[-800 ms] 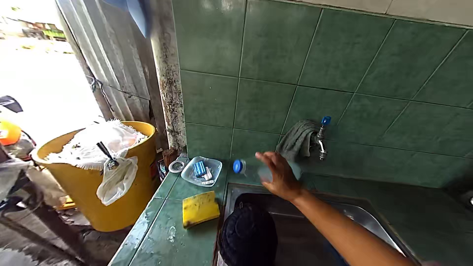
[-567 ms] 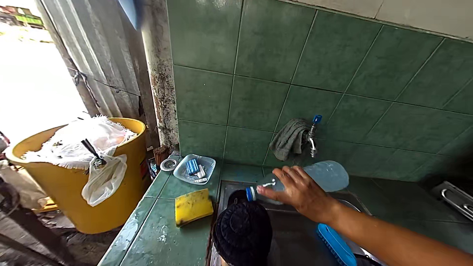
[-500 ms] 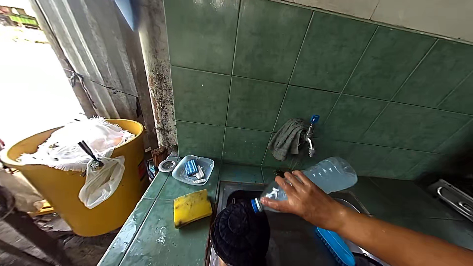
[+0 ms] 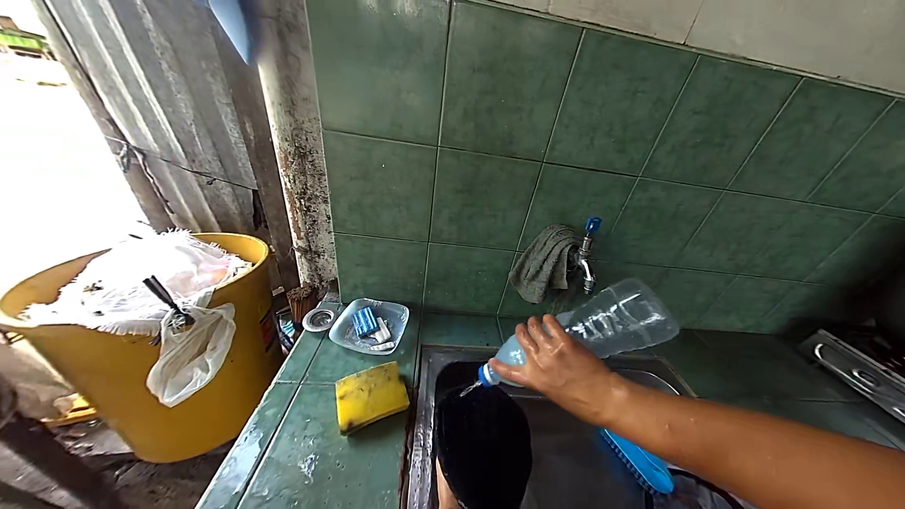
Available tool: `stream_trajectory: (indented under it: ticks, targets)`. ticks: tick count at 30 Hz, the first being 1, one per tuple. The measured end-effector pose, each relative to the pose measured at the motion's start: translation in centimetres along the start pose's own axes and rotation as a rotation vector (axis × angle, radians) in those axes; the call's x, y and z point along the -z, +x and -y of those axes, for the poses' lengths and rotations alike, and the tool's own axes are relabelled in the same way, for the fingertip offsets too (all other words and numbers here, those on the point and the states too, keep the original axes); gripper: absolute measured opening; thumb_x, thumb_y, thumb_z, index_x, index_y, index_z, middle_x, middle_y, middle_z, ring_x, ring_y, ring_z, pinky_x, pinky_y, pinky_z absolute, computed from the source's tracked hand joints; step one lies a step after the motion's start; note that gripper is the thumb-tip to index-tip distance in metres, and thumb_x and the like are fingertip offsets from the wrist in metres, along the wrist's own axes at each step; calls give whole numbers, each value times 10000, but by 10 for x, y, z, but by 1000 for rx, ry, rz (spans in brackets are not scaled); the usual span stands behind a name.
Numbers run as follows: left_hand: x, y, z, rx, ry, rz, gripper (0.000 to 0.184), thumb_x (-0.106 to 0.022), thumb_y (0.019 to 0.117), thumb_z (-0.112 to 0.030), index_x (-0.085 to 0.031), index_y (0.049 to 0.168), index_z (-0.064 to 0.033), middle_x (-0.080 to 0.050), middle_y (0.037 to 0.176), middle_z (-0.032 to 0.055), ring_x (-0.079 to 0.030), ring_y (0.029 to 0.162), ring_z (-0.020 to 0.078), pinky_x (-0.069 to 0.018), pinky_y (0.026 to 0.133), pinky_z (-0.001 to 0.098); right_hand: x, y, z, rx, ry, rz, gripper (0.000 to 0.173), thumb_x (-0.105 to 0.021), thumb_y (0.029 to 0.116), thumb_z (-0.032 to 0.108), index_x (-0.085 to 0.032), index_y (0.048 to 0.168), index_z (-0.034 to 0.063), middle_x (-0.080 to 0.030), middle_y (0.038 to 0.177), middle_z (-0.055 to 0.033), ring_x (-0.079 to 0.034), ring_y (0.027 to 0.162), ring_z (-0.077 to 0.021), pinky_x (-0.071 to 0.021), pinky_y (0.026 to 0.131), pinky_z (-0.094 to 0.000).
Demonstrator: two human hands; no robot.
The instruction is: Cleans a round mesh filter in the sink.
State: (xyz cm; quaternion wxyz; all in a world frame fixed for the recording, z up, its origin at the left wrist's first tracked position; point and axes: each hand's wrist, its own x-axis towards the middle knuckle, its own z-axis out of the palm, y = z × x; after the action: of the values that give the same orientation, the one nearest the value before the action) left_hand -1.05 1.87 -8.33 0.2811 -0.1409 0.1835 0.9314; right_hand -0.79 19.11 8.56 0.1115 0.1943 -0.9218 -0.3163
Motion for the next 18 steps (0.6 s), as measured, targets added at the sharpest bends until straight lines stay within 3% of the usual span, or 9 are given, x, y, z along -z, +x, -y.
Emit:
stream_trajectory:
  ticks: [3, 5, 8, 11, 14, 16, 17, 18]
  targets:
    - [-6, -6, -9, -26, -65, 29, 669, 14, 1084, -400, -591, 1055, -116, -705, 817, 16, -680, 782, 113, -581, 717, 306, 12, -9, -8, -35, 32, 256, 616, -546, 939, -138, -614, 1422, 239, -607, 1211, -399, -602, 1160, -574, -465, 993, -693]
    - [2, 0, -8, -61, -211, 92, 671, -51, 1085, -427, -640, 1048, -110, -729, 849, 29, -691, 800, 128, -580, 747, 313, 20, -20, -2, -7, 30, 323, 627, -556, 931, -148, -612, 1424, 235, -601, 1216, -404, -595, 1167, -586, -467, 984, -707]
    - [-3, -6, -9, -88, -335, 128, 629, -155, 1092, -448, -674, 1017, -100, -746, 853, 34, -716, 795, 144, -592, 748, 323, 34, -27, 16, 49, -6, 256, 640, -602, 918, -123, -629, 1398, 299, -634, 1171, -367, -631, 1124, -552, -512, 923, -671]
    - [-13, -8, -12, -74, -353, 42, 654, -35, 1088, -416, -606, 1047, -100, -713, 849, 43, -689, 801, 159, -582, 747, 345, 42, -18, 27, 50, -64, 67, 626, -659, 898, -78, -658, 1350, 354, -671, 1096, -324, -679, 1050, -507, -559, 864, -629]
    - [4, 5, -5, -69, -360, 144, 683, -54, 1074, -470, -639, 1052, -118, -741, 884, 53, -718, 851, 173, -599, 766, 369, 43, 0, 23, -24, -68, 80, 648, -628, 906, -107, -640, 1381, 333, -657, 1121, -349, -669, 1056, -526, -545, 881, -646]
    - [-16, -12, -10, -58, -355, 113, 628, -104, 1089, -426, -646, 1029, -114, -748, 867, 42, -721, 825, 157, -600, 752, 344, 38, 6, 13, -76, -22, 193, 682, -585, 925, -125, -595, 1432, 332, -633, 1168, -374, -641, 1102, -549, -507, 932, -674]
    - [-47, -32, -19, -39, -351, -32, 571, -175, 1093, -358, -664, 949, -101, -745, 781, 31, -715, 727, 133, -593, 686, 310, 36, 8, 8, -92, 30, 275, 712, -567, 933, -131, -552, 1469, 337, -612, 1196, -385, -617, 1130, -563, -477, 960, -694]
    - [-66, -48, -25, -59, -340, -65, 522, -201, 1097, -291, -654, 948, -79, -742, 768, 23, -705, 703, 110, -585, 676, 281, 34, 9, 3, -106, 97, 345, 768, -578, 919, -140, -506, 1506, 351, -596, 1219, -389, -598, 1150, -571, -453, 977, -706]
